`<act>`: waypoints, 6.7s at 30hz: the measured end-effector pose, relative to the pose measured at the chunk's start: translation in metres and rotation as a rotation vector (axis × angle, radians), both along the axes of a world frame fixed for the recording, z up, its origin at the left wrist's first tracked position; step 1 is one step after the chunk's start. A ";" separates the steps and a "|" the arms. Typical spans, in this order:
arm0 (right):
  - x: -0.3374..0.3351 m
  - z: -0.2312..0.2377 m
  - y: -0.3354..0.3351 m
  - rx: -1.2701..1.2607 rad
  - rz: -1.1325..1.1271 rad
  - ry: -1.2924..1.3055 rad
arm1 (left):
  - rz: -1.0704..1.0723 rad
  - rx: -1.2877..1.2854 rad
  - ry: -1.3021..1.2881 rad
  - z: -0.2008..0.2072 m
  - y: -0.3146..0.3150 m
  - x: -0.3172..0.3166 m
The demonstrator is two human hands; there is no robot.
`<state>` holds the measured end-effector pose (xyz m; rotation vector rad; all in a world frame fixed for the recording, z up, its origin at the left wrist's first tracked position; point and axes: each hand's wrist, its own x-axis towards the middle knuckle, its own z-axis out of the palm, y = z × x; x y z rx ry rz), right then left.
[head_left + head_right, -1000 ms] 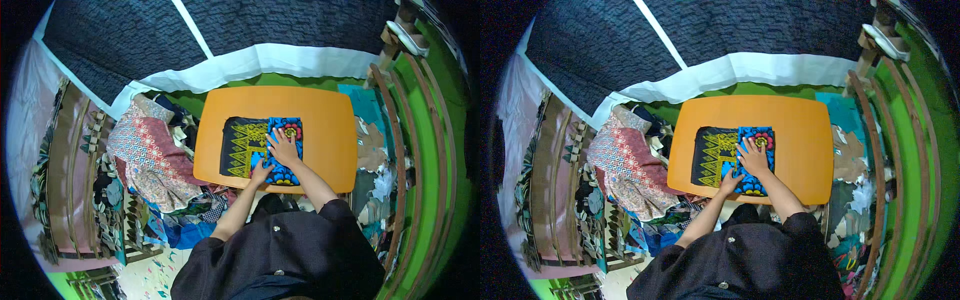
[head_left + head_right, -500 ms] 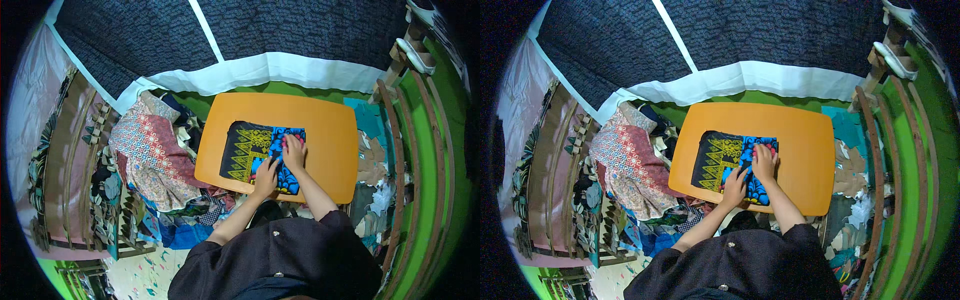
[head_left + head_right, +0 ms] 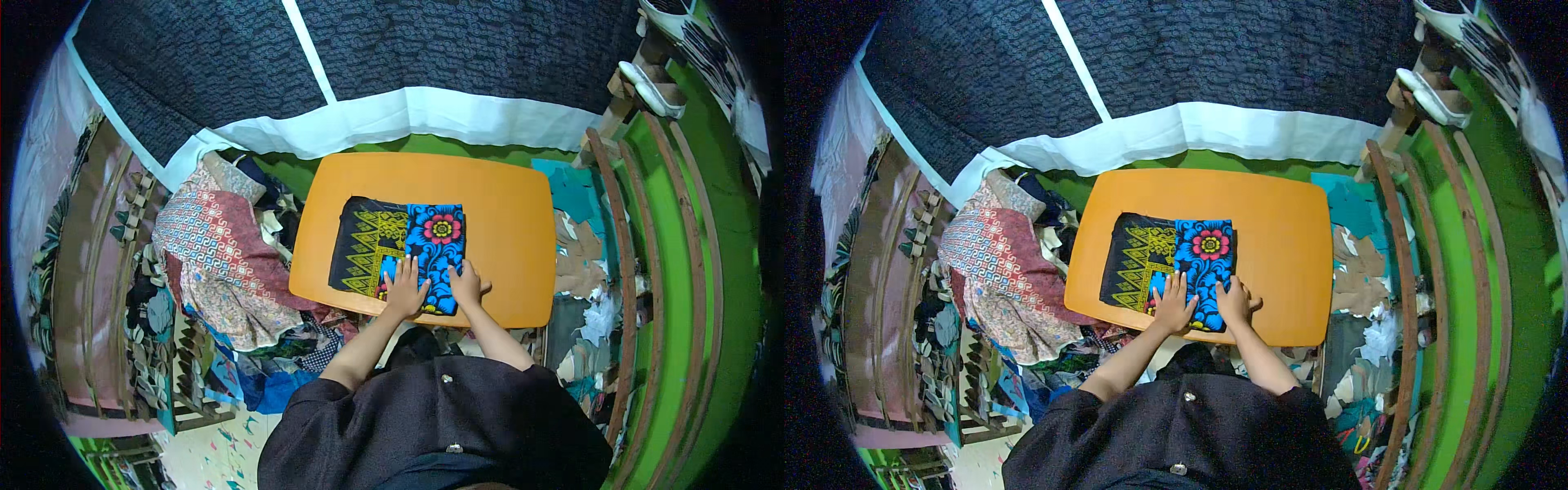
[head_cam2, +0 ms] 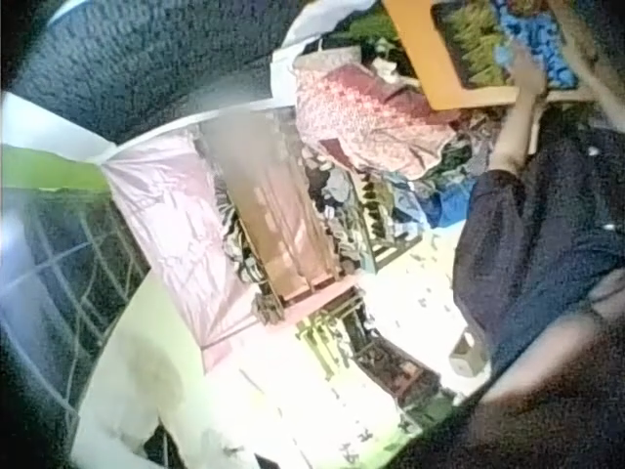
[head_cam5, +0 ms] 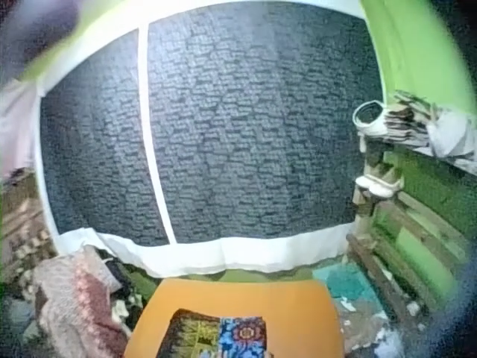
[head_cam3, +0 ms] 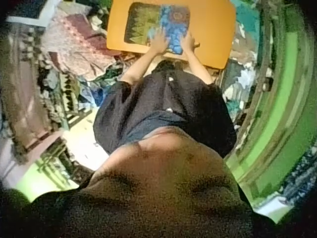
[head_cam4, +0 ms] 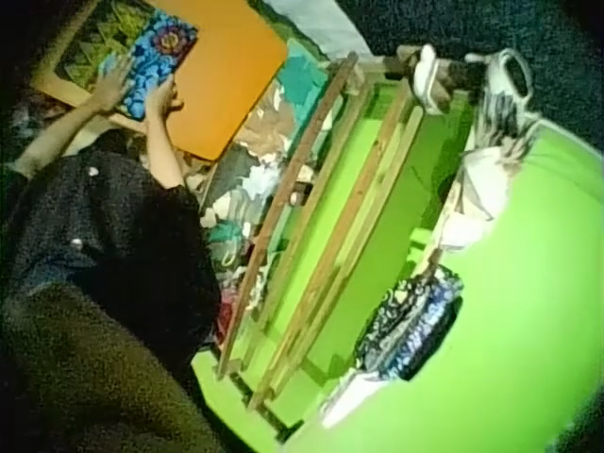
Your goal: Folding and organizing colorful patterned fabric pieces on a table and shelf.
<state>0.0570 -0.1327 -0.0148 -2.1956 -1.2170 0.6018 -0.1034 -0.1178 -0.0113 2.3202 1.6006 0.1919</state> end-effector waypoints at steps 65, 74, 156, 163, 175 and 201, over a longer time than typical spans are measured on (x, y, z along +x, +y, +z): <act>0.016 0.040 0.126 -0.147 0.438 -0.168 | 0.076 0.206 -0.252 0.053 0.069 -0.032; 0.000 0.023 0.111 -0.125 0.192 -0.419 | 0.160 0.032 -0.117 0.018 0.103 -0.018; -0.183 0.208 -0.154 0.812 -0.648 0.122 | -0.748 -0.768 -1.123 0.182 0.012 -0.045; -0.231 0.217 -0.142 0.826 -0.720 -0.398 | -1.249 -0.940 -1.335 0.220 0.035 -0.029; -0.224 0.283 -0.108 0.687 -0.768 -1.525 | -1.693 -0.993 -1.908 0.296 0.041 0.018; -0.103 0.442 -0.276 0.635 -0.962 -1.655 | -1.609 0.839 -1.643 0.463 -0.142 0.104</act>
